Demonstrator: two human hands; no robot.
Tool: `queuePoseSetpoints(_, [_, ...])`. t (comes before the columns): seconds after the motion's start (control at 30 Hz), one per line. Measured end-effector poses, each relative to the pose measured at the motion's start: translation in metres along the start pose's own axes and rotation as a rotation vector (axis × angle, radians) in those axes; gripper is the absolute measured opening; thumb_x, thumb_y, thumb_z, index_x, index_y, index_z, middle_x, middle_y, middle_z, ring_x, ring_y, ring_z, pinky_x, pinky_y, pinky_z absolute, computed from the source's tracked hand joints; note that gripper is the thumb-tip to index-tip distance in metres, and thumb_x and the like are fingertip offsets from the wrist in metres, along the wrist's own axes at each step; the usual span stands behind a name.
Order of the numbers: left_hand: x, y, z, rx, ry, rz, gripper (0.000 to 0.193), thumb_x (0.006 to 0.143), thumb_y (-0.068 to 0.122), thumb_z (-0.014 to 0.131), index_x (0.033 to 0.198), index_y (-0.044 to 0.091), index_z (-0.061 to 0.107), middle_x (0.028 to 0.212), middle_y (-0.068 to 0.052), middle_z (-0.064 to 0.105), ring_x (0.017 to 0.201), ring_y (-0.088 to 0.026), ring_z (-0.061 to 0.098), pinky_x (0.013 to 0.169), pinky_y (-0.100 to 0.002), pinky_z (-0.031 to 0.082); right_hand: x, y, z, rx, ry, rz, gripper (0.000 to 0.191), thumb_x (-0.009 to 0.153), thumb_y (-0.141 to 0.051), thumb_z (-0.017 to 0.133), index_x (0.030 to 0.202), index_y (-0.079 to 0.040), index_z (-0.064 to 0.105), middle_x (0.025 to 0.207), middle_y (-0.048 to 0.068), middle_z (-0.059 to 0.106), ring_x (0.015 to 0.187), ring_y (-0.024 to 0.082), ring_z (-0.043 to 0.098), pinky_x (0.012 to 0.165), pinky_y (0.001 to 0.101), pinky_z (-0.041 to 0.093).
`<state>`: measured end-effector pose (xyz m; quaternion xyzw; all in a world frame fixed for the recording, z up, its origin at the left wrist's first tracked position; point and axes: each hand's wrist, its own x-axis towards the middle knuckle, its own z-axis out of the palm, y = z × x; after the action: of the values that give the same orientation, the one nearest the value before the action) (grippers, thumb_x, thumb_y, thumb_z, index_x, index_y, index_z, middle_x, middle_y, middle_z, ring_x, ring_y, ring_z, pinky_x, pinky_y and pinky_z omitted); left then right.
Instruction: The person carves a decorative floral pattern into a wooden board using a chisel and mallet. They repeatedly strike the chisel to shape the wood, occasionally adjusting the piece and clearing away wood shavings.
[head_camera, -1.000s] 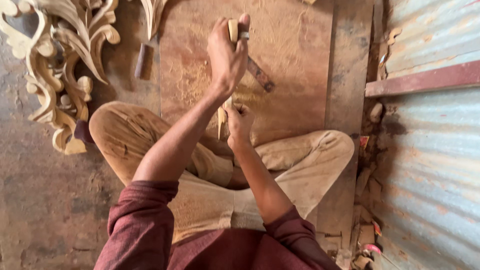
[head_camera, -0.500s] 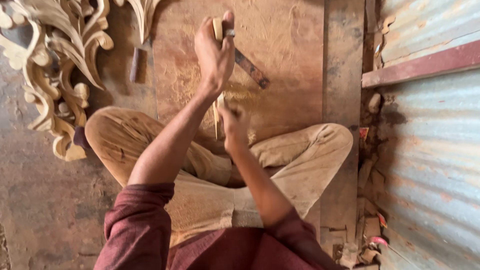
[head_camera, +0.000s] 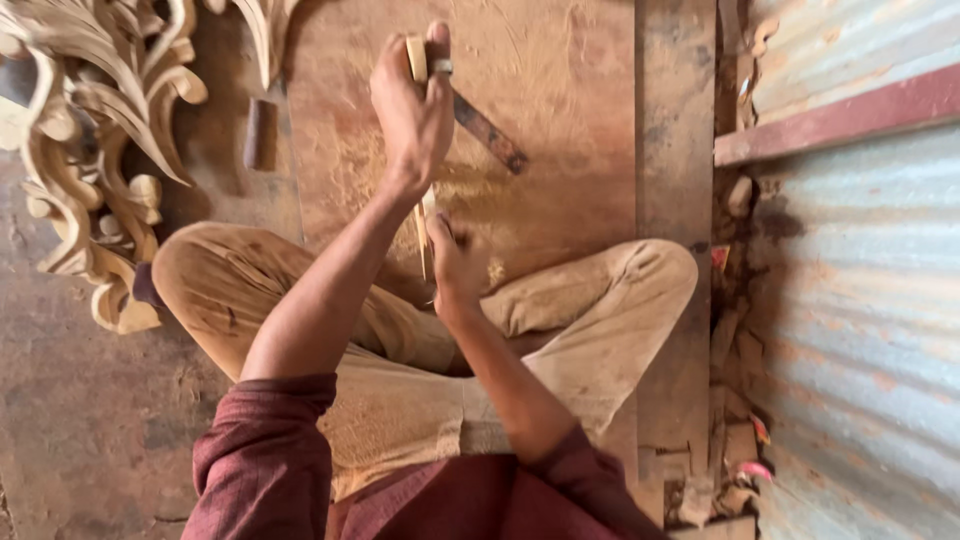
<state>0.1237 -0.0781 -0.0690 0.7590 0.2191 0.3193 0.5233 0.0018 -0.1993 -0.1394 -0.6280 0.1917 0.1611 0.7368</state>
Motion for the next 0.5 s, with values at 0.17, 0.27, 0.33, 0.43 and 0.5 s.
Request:
queuePoseSetpoints(0.17, [-0.001, 0.004, 0.002, -0.027, 0.010, 0.030, 0.047, 0.110, 0.043, 0.035, 0.095, 0.006, 0.058, 0.078, 0.000, 0.055, 0.063, -0.011, 0.046, 0.055, -0.037, 0.044, -0.007, -0.008, 0.002, 0.015, 0.006, 0.130, 0.017, 0.086, -0.014, 0.077, 0.072, -0.010, 0.068, 0.068, -0.008, 0.058, 0.062, 0.003, 0.049, 0.056, 0.0253, 0.037])
queuePoseSetpoints(0.27, [-0.001, 0.009, 0.002, 0.023, -0.047, -0.120, 0.039, 0.106, 0.036, 0.057, 0.083, 0.005, 0.059, 0.076, -0.002, 0.055, 0.060, -0.012, 0.046, 0.052, -0.037, 0.042, -0.007, -0.011, -0.002, -0.024, -0.011, 0.061, 0.028, 0.088, -0.015, 0.078, 0.069, -0.009, 0.058, 0.064, -0.006, 0.053, 0.059, 0.005, 0.044, 0.053, 0.0273, 0.034])
queuePoseSetpoints(0.33, [-0.001, 0.013, 0.001, -0.034, 0.005, 0.024, 0.040, 0.109, 0.035, 0.057, 0.085, 0.002, 0.058, 0.081, -0.003, 0.057, 0.066, -0.013, 0.050, 0.058, -0.037, 0.044, -0.005, -0.011, -0.003, -0.043, -0.051, 0.022, 0.031, 0.089, -0.014, 0.077, 0.067, -0.006, 0.055, 0.063, -0.004, 0.051, 0.058, 0.006, 0.043, 0.051, 0.0288, 0.033])
queuePoseSetpoints(0.43, [-0.002, 0.019, -0.002, -0.033, 0.000, 0.035, 0.044, 0.109, 0.035, 0.057, 0.082, 0.001, 0.055, 0.079, -0.005, 0.052, 0.067, -0.014, 0.049, 0.060, -0.038, 0.043, -0.003, -0.008, -0.002, -0.003, -0.059, 0.046, 0.020, 0.087, -0.012, 0.075, 0.072, -0.004, 0.064, 0.065, -0.003, 0.057, 0.059, 0.007, 0.048, 0.053, 0.0278, 0.036])
queuePoseSetpoints(0.5, [-0.002, 0.022, -0.004, -0.025, -0.007, 0.018, 0.047, 0.109, 0.036, 0.057, 0.079, 0.001, 0.053, 0.078, -0.005, 0.050, 0.066, -0.015, 0.047, 0.059, -0.039, 0.040, -0.003, -0.006, -0.001, 0.023, 0.035, 0.118, 0.017, 0.085, -0.012, 0.078, 0.076, -0.004, 0.065, 0.066, -0.001, 0.063, 0.058, 0.008, 0.052, 0.054, 0.0269, 0.040])
